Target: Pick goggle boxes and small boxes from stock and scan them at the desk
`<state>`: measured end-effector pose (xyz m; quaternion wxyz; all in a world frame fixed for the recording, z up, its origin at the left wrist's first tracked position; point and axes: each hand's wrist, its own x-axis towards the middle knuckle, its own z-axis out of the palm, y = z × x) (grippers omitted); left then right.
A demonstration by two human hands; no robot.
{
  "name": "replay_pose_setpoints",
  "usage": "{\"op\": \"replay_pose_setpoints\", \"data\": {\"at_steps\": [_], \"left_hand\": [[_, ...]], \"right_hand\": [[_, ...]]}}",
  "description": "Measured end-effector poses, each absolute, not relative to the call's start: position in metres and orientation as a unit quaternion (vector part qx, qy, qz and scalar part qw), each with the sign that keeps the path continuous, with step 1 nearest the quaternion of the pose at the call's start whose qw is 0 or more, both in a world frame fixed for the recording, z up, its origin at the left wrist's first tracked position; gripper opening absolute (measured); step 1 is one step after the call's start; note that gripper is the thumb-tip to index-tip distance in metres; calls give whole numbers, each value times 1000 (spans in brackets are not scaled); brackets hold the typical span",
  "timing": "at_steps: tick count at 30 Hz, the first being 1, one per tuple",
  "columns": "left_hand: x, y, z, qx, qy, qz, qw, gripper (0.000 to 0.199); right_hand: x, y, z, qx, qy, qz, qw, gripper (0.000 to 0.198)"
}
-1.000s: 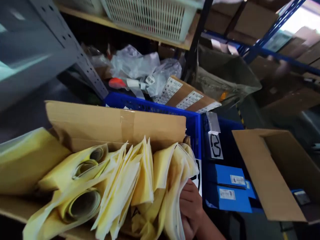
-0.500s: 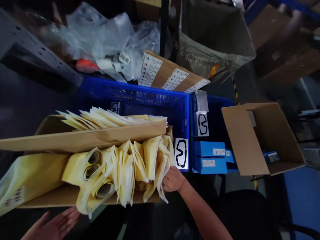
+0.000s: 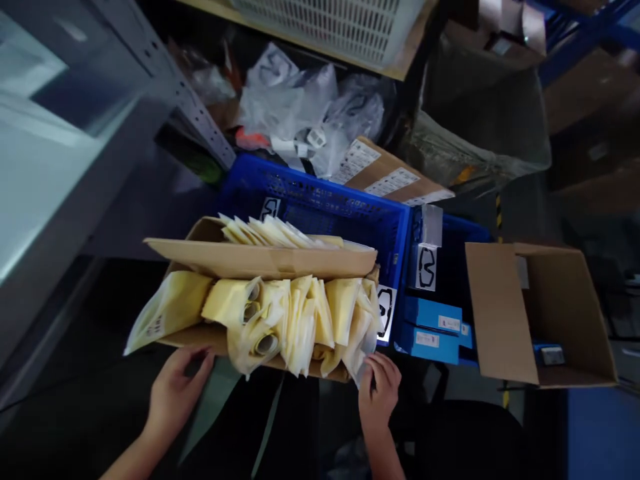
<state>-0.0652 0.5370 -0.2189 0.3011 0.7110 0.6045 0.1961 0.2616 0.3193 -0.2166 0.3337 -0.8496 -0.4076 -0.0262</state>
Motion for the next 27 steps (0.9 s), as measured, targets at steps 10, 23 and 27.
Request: {"op": "replay_pose_setpoints", "data": {"at_steps": [10,23,27], "left_hand": [[-113,554,-231,670,665,291,157,34],[-172,616,-255,646,702,231,193,34],[-180,617,-259,635,710,216,215,32]], "right_hand": [[113,465,-204,-718,-503,267,401,24],[68,551,-254,-845,-446,265,130,38],[55,537,-253,-832,-477,212,186,31]]}}
